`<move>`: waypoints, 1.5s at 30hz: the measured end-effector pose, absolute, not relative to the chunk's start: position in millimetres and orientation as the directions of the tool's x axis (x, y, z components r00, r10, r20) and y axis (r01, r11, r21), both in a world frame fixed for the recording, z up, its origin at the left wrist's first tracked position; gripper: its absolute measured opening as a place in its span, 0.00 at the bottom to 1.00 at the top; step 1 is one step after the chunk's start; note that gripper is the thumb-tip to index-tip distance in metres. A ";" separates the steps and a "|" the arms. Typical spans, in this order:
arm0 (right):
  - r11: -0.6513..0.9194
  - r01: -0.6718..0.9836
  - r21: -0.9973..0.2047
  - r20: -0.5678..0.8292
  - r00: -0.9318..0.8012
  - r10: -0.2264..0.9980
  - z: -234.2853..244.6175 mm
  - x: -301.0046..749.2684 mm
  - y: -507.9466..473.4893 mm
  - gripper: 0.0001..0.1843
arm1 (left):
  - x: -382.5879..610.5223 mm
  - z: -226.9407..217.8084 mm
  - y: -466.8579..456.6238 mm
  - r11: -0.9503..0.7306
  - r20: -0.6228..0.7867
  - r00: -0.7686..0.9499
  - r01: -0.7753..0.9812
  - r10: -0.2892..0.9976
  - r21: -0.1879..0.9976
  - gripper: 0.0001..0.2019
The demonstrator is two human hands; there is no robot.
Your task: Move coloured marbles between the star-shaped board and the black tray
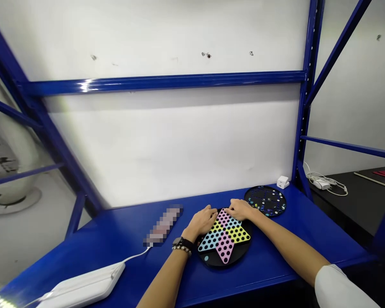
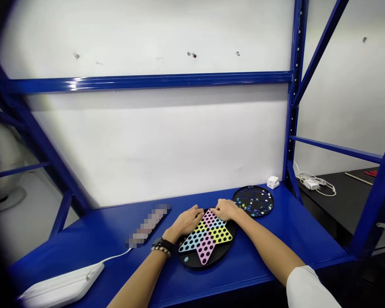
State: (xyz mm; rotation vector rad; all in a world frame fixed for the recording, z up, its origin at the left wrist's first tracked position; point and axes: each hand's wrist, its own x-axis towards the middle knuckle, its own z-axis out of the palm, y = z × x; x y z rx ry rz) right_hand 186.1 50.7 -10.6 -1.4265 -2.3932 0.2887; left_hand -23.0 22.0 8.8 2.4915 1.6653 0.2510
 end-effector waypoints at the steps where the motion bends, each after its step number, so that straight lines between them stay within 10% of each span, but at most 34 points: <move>1: 0.467 0.814 -0.346 0.179 -0.432 0.884 -11.0 185.9 51.1 0.32 | -23.0 8.9 22.4 -0.374 0.067 0.369 0.904 0.927 0.208 0.20; 28: 0.416 0.861 -0.292 0.162 -0.384 0.909 -5.3 189.9 50.9 0.34 | -23.7 12.6 23.1 -0.361 0.125 0.343 0.916 0.931 0.174 0.25; 37: 0.352 0.759 -0.548 0.331 -0.190 0.924 2.8 207.7 62.5 0.37 | -23.6 12.1 21.9 -0.334 0.188 0.309 0.934 0.932 0.126 0.27; 45: 0.125 0.959 -0.255 0.286 -0.049 0.957 6.5 265.7 66.9 0.27 | -19.6 19.7 17.3 -0.301 0.179 0.278 0.946 0.944 0.122 0.29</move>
